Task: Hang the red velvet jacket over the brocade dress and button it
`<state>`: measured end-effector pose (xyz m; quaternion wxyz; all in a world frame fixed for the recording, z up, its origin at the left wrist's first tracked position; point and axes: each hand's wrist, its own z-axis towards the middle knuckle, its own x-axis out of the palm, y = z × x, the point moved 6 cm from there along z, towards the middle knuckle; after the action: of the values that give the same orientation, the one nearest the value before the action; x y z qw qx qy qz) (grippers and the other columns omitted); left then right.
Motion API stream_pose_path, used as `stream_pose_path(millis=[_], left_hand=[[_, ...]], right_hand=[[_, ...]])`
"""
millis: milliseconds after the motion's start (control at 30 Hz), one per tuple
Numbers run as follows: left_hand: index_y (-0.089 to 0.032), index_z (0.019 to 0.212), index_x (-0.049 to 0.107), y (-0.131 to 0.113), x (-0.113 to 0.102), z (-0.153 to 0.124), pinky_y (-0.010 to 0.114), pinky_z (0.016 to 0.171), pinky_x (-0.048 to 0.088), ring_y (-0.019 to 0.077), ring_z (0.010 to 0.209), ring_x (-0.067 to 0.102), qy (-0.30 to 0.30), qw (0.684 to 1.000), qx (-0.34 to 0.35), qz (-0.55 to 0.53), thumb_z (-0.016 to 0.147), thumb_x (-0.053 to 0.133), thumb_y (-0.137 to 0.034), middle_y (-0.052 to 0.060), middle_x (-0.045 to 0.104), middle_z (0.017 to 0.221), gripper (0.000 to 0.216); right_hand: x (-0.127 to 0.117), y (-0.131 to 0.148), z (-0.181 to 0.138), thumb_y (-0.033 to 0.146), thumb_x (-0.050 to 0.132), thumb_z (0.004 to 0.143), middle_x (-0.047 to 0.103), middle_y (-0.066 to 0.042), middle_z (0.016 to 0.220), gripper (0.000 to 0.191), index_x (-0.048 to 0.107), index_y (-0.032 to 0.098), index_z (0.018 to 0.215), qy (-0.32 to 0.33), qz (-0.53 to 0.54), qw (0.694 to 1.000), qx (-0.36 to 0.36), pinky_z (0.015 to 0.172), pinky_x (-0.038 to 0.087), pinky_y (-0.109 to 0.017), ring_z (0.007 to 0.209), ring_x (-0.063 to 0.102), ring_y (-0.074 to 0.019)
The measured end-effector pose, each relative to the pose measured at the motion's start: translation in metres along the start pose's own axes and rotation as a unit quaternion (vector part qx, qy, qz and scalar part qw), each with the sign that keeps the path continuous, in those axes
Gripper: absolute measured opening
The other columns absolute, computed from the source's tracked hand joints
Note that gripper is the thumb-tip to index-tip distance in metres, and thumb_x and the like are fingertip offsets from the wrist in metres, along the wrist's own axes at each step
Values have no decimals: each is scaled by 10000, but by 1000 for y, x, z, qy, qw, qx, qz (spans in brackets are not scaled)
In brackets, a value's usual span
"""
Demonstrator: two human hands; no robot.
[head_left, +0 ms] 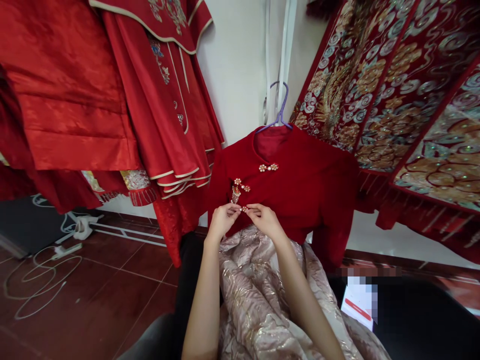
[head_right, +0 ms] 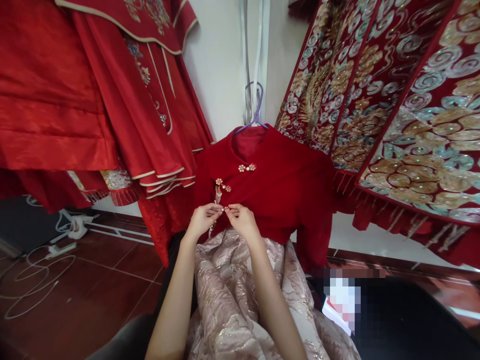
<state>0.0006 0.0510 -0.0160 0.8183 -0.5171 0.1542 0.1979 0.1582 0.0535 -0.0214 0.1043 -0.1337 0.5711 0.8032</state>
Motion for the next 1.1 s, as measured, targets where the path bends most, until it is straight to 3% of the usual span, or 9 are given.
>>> stream_pose_path(millis=[367, 700, 833, 1100], left_hand=[[-170, 827, 655, 8, 0, -1, 271, 761, 530, 162, 783, 694, -25, 999, 4, -30, 765, 662, -220, 52, 728, 836, 80], [-170, 826, 660, 9, 2, 0, 290, 733, 537, 171, 739, 689, -58, 998, 12, -37, 770, 670, -319, 55, 719, 810, 160], [-171, 804, 668, 6, 0, 0, 282, 737, 533, 163, 750, 679, -81, 995, 50, -26, 773, 666, -324, 61, 704, 845, 155], [-174, 817, 651, 7, 2, -1, 267, 730, 525, 159, 746, 678, -63, 997, 43, -33, 794, 641, -337, 55, 708, 828, 165]], right_hand=[[10, -23, 9, 295, 614, 791, 735, -77, 962, 250, 703, 161, 983, 37, 111, 993, 6, 788, 578, -337, 876, 695, -184], [10, -21, 6, 288, 615, 775, 728, -88, 935, 262, 702, 155, 983, 48, 138, 989, 31, 674, 598, -316, 846, 691, -202], [9, -20, 5, 289, 621, 771, 730, -77, 917, 248, 710, 163, 965, 43, 141, 989, 34, 671, 597, -313, 839, 688, -198], [9, -22, 5, 333, 666, 740, 726, -81, 879, 276, 718, 156, 945, 41, 172, 983, 53, 661, 592, -321, 827, 681, -203]])
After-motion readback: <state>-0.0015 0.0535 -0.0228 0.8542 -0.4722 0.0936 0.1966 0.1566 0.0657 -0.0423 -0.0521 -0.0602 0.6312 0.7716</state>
